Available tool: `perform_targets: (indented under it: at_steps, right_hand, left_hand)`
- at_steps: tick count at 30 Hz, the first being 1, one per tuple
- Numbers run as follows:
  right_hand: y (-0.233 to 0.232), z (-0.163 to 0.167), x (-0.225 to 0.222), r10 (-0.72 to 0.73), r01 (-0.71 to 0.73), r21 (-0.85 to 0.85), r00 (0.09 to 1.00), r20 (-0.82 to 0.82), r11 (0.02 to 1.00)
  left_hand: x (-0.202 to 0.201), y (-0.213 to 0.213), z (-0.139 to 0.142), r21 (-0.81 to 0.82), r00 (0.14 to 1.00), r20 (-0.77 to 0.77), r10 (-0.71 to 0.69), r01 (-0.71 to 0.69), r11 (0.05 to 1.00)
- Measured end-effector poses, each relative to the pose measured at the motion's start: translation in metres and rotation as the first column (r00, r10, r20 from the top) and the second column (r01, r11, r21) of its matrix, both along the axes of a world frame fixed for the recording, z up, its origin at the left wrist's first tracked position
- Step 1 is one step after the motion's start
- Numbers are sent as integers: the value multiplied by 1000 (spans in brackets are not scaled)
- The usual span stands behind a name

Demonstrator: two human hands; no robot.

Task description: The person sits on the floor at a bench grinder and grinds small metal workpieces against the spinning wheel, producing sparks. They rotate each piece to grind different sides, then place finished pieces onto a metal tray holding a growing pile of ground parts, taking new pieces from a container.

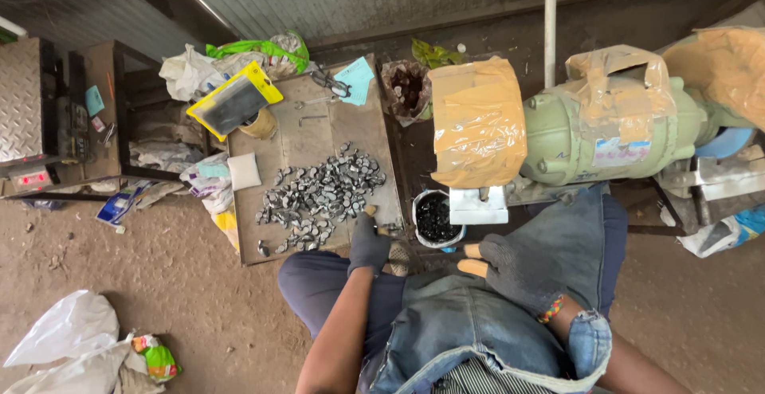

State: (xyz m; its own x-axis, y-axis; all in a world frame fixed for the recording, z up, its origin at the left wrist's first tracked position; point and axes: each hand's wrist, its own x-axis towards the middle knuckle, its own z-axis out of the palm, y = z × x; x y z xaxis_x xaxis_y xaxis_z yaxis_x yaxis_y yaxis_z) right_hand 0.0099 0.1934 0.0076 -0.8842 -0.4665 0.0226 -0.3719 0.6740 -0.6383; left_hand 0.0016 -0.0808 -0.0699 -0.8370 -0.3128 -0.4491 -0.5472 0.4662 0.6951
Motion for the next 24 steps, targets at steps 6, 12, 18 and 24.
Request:
perform_targets:
  at_steps: [6, 12, 18, 24]
  right_hand:
    - [-13, 25, -13, 167, -199, -178, 970, -179, 964]
    - [10, 30, -35, -158, 155, -108, 987, -15, 982]
    - [11, 12, -51, -279, 275, -91, 960, -23, 957]
    - [17, -7, -64, -184, 175, -114, 981, -67, 978]
  left_hand:
    - [34, 54, 51, 788, 963, -259, 72, 168, 593]
    - [-1, 82, 87, -54, 676, -687, -265, 316, 947]
    - [-61, 76, 71, -299, 458, -703, -544, 504, 811]
    - [-75, 70, 53, -425, 416, -516, -749, 635, 645]
